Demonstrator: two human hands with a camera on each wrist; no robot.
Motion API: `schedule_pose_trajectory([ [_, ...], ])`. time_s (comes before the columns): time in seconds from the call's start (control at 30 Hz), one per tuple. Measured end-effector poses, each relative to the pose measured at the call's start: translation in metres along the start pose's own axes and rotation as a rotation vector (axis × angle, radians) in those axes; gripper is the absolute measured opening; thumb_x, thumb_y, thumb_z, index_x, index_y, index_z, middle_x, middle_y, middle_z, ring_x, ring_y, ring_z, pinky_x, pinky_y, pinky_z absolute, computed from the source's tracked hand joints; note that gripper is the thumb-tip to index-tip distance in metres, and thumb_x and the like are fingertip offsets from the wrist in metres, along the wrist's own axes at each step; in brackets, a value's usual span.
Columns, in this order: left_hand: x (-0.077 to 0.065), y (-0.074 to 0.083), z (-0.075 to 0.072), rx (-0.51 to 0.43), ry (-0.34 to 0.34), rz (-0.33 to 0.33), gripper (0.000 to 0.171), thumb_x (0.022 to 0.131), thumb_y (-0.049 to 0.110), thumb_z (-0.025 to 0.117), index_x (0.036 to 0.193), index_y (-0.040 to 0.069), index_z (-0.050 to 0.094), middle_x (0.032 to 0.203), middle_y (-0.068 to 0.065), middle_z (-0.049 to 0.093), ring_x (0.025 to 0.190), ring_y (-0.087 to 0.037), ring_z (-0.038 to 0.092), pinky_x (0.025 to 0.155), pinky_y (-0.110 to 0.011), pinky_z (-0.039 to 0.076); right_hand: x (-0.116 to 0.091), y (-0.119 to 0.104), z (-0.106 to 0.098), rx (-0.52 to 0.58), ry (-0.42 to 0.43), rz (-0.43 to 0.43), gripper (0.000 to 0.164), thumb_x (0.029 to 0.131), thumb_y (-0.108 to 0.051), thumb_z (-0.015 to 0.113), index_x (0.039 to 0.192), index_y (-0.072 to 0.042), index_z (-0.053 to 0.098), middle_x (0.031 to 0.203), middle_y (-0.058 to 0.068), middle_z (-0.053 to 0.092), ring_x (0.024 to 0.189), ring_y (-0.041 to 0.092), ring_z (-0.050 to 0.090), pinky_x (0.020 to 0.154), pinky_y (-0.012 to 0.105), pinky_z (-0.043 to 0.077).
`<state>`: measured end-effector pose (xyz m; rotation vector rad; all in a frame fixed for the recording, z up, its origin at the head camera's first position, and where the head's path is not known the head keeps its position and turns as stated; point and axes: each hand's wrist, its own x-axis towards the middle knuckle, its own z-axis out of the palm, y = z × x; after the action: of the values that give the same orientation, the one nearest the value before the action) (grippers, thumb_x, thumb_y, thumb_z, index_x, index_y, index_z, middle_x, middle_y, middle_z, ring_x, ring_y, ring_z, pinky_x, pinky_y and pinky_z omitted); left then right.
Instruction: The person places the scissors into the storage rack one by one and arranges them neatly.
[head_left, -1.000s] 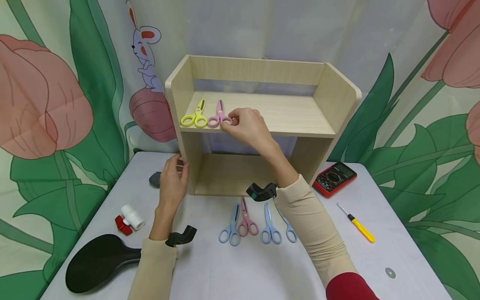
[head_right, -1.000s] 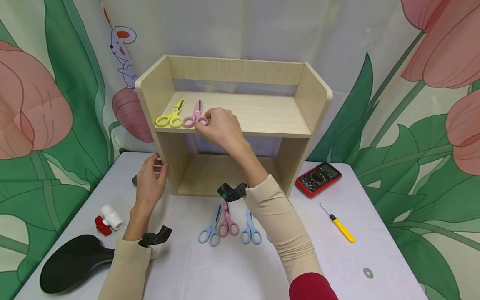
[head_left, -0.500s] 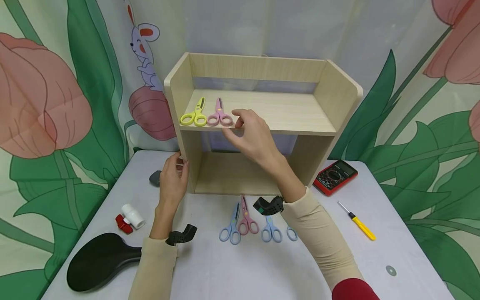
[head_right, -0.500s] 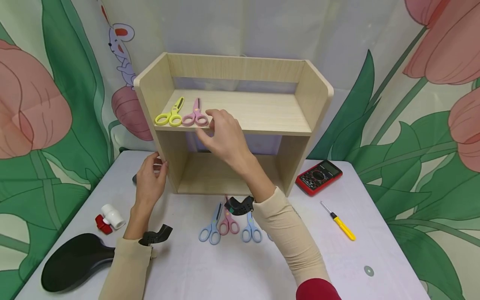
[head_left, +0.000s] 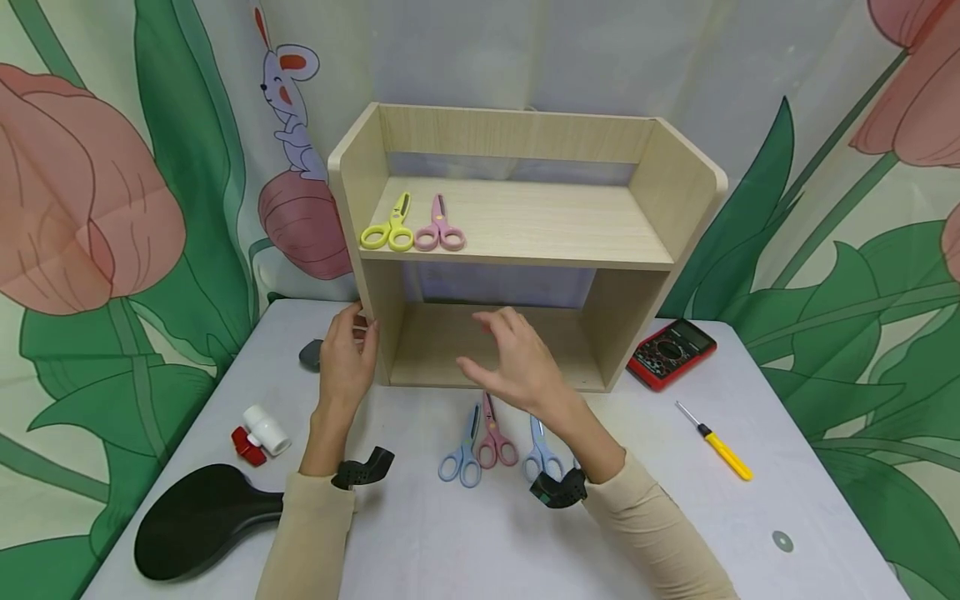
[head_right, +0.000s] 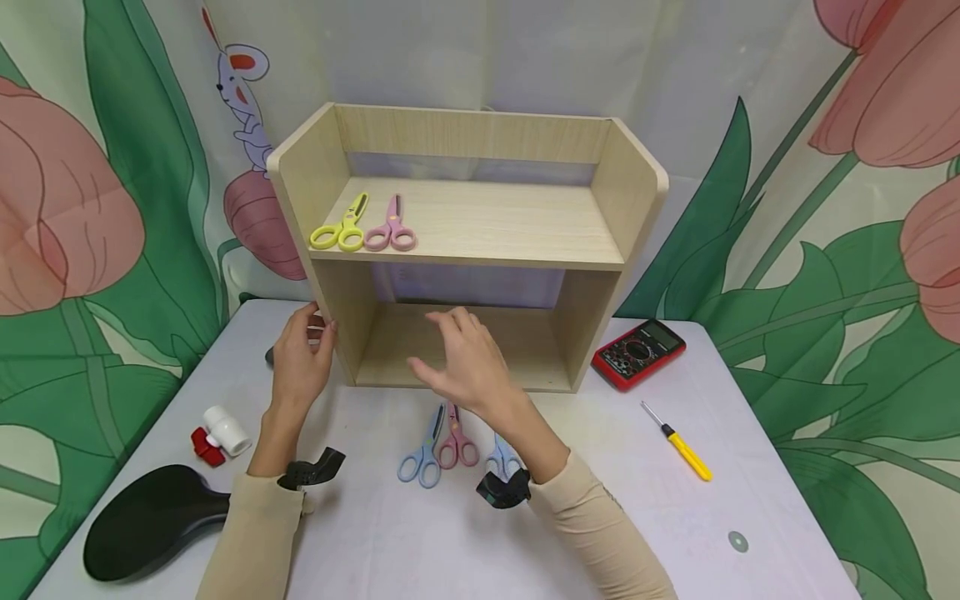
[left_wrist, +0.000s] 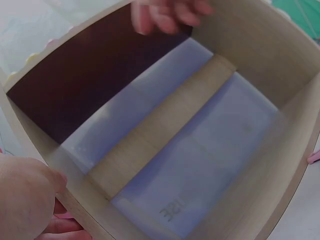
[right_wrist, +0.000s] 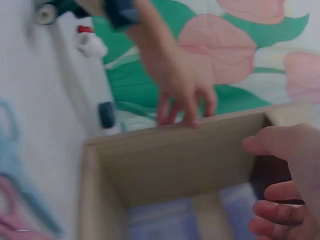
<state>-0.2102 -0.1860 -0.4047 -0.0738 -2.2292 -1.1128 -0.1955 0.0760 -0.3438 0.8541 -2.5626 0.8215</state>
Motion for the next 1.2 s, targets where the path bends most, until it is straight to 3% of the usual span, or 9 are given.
schedule_pose_trajectory([
  [0.2, 0.0, -0.001, 0.0, -0.009, -0.002, -0.004, 0.039, 0.101, 0.015, 0.059, 0.136, -0.003, 0.052, 0.115, -0.024, 0.06, 0.099, -0.036, 0.067, 0.081, -0.05, 0.062, -0.037, 0.017, 0.027, -0.006, -0.154, 0.137, 0.069, 0.085, -0.042, 0.076, 0.137, -0.003, 0.055, 0.125, 0.01, 0.058, 0.117, 0.028, 0.056, 0.102, 0.045, 0.052],
  [0.33, 0.0, 0.0, 0.0, -0.006, 0.002, 0.001, 0.039, 0.101, 0.014, 0.059, 0.135, -0.003, 0.052, 0.115, -0.025, 0.06, 0.098, -0.036, 0.067, 0.08, -0.05, 0.062, -0.059, 0.03, 0.046, -0.007, -0.208, 0.203, 0.072, 0.082, -0.045, 0.077, 0.138, -0.005, 0.056, 0.126, 0.01, 0.058, 0.119, 0.029, 0.056, 0.101, 0.046, 0.053],
  [0.57, 0.0, 0.0, 0.001, -0.003, 0.004, 0.007, 0.039, 0.101, 0.014, 0.059, 0.135, -0.004, 0.052, 0.115, -0.025, 0.06, 0.098, -0.036, 0.068, 0.08, -0.05, 0.062, -0.085, 0.048, 0.071, -0.063, -0.279, 0.239, 0.088, 0.071, -0.054, 0.085, 0.135, -0.001, 0.057, 0.12, 0.013, 0.06, 0.1, 0.027, 0.06, 0.089, 0.044, 0.055],
  [0.77, 0.0, -0.002, 0.001, 0.001, 0.004, -0.002, 0.039, 0.101, 0.015, 0.059, 0.135, -0.003, 0.052, 0.115, -0.025, 0.061, 0.098, -0.036, 0.067, 0.08, -0.049, 0.062, -0.09, 0.056, 0.079, -0.136, -0.376, 0.21, 0.098, 0.063, -0.064, 0.086, 0.131, 0.002, 0.062, 0.102, 0.008, 0.058, 0.082, 0.016, 0.047, 0.072, 0.033, 0.046],
  [0.87, -0.001, -0.002, 0.001, 0.002, 0.005, 0.001, 0.039, 0.101, 0.015, 0.059, 0.134, -0.004, 0.053, 0.115, -0.025, 0.061, 0.098, -0.036, 0.068, 0.08, -0.049, 0.062, -0.091, 0.057, 0.079, -0.145, -0.398, 0.206, 0.096, 0.063, -0.065, 0.086, 0.129, 0.001, 0.064, 0.098, 0.006, 0.058, 0.077, 0.014, 0.044, 0.069, 0.031, 0.043],
  [1.07, -0.001, -0.002, 0.001, -0.005, 0.005, 0.01, 0.038, 0.101, 0.015, 0.059, 0.134, -0.005, 0.053, 0.115, -0.025, 0.061, 0.097, -0.036, 0.068, 0.079, -0.049, 0.062, -0.091, 0.054, 0.075, -0.164, -0.411, 0.212, 0.078, 0.066, -0.057, 0.088, 0.114, 0.002, 0.069, 0.094, 0.007, 0.061, 0.074, 0.015, 0.047, 0.07, 0.036, 0.048],
  [1.2, -0.001, -0.002, 0.001, -0.002, 0.002, 0.008, 0.039, 0.102, 0.015, 0.058, 0.134, -0.005, 0.053, 0.115, -0.026, 0.061, 0.098, -0.037, 0.068, 0.079, -0.049, 0.062, -0.091, 0.048, 0.072, -0.179, -0.409, 0.228, 0.065, 0.067, -0.052, 0.088, 0.101, 0.0, 0.071, 0.089, 0.007, 0.06, 0.069, 0.015, 0.047, 0.062, 0.032, 0.045],
])
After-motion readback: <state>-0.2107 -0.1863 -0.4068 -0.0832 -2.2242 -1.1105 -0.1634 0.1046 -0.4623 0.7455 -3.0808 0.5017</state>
